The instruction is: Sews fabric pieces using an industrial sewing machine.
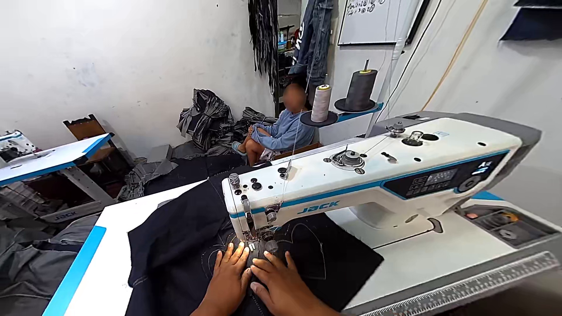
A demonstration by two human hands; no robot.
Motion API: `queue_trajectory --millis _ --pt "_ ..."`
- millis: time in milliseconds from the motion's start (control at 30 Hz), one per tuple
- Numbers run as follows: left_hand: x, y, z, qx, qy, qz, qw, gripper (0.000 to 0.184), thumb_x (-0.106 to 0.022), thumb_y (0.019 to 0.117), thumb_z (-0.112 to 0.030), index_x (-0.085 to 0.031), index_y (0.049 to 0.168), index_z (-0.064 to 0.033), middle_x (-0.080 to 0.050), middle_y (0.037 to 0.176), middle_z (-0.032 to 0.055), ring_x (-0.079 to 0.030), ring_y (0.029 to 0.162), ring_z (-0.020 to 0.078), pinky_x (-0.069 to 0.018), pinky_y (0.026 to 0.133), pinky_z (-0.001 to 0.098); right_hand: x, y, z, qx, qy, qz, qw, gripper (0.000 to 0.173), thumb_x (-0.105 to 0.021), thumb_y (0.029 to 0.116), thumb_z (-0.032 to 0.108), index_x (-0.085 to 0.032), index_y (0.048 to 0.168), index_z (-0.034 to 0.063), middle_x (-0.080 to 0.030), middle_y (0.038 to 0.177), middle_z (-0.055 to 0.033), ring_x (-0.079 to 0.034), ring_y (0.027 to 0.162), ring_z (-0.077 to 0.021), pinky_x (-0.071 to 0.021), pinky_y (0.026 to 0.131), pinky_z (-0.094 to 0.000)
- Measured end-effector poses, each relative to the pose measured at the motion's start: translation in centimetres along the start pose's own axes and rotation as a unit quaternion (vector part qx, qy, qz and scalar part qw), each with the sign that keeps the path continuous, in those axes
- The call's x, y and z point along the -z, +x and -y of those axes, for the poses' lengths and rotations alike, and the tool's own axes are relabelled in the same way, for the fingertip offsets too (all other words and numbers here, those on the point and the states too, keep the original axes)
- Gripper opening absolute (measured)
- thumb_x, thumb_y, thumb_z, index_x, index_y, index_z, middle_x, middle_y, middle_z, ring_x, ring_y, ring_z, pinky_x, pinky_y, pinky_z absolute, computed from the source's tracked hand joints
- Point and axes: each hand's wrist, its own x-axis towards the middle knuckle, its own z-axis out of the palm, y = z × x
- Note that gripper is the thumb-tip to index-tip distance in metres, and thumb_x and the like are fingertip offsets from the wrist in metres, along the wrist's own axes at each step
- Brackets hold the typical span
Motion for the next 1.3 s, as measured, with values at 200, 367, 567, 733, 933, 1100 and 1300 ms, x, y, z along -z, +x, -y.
queue_trajectory --millis 200,367,567,733,933,1100,1300 --pt "0.3 0.1 -2.6 0.092 0.053 0.042 0.993 0.056 -0.028 0.1115 -0.031 -0.024 0.163 -0.0118 -0.017 0.172 0.0060 -0.008 0.160 0.0309 -0.0042 0.126 0.0586 0.4 1.0 -2.8 0.055 -0.014 -0.001 0.998 0.047 -0.046 0.1091 0.036 -0.054 0.150 0.0129 -0.045 0.161 -0.0037 -0.025 0.156 -0.0309 -0.0005 0.120 -0.0727" --pt "0.6 0.8 -3.1 0.124 0.074 0.042 0.989 0.057 -0.026 0.1118 -0.032 -0.019 0.164 -0.0114 -0.014 0.172 0.0067 -0.006 0.160 0.0319 -0.0045 0.125 0.0596 1.7 2.4 -3.5 0.078 0.022 0.004 0.997 0.045 -0.052 0.1071 0.033 -0.061 0.142 0.0066 -0.052 0.155 -0.0098 -0.030 0.155 -0.0297 0.0007 0.123 -0.0677" --pt "0.8 1.7 -3.4 0.159 0.082 0.037 0.983 0.057 -0.026 0.1121 -0.033 -0.020 0.164 -0.0089 -0.016 0.172 0.0091 -0.007 0.160 0.0323 -0.0052 0.125 0.0586 2.5 3.9 -4.1 0.090 0.026 0.002 0.996 0.043 -0.057 0.1051 0.032 -0.064 0.136 0.0025 -0.056 0.149 -0.0150 -0.037 0.151 -0.0297 -0.0016 0.125 -0.0640" --pt "1.1 2.3 -3.4 0.167 0.072 0.023 0.983 0.059 -0.027 0.1118 -0.035 -0.022 0.163 -0.0059 -0.016 0.172 0.0107 -0.006 0.160 0.0327 -0.0036 0.126 0.0588 3.3 4.7 -4.2 0.076 0.027 0.005 0.997 0.044 -0.059 0.1040 0.031 -0.063 0.135 0.0009 -0.058 0.146 -0.0167 -0.043 0.147 -0.0301 -0.0042 0.126 -0.0604" --pt "1.6 -0.2 -4.9 0.206 0.027 0.043 0.977 0.075 -0.035 0.1090 -0.047 -0.015 0.162 0.0014 -0.008 0.171 0.0195 -0.003 0.159 0.0388 -0.0005 0.125 0.0614 2.7 6.2 -5.3 0.058 -0.009 -0.024 0.998 0.048 -0.066 0.0979 0.041 -0.068 0.132 0.0068 -0.065 0.138 -0.0150 -0.051 0.140 -0.0273 -0.0105 0.128 -0.0523" --pt "0.8 -2.1 -4.1 0.224 -0.025 0.050 0.973 0.093 -0.040 0.1004 -0.068 -0.009 0.165 -0.0094 -0.001 0.173 0.0148 0.004 0.158 0.0405 0.0012 0.118 0.0744 1.2 3.9 -7.6 0.086 -0.008 -0.167 0.982 0.043 -0.067 0.0950 0.033 -0.073 0.121 -0.0014 -0.067 0.133 -0.0214 -0.054 0.137 -0.0403 -0.0240 0.122 -0.0642" --pt "3.2 -2.1 3.5 0.250 -0.059 -0.033 0.966 0.086 -0.033 0.0987 -0.074 -0.023 0.164 -0.0187 -0.013 0.173 0.0062 -0.004 0.159 0.0376 0.0018 0.114 0.0807 -0.4 -0.2 -5.3 0.146 -0.044 -0.064 0.986 0.043 -0.054 0.1046 0.024 -0.062 0.139 -0.0008 -0.053 0.151 -0.0233 -0.040 0.146 -0.0491 -0.0217 0.117 -0.0741"
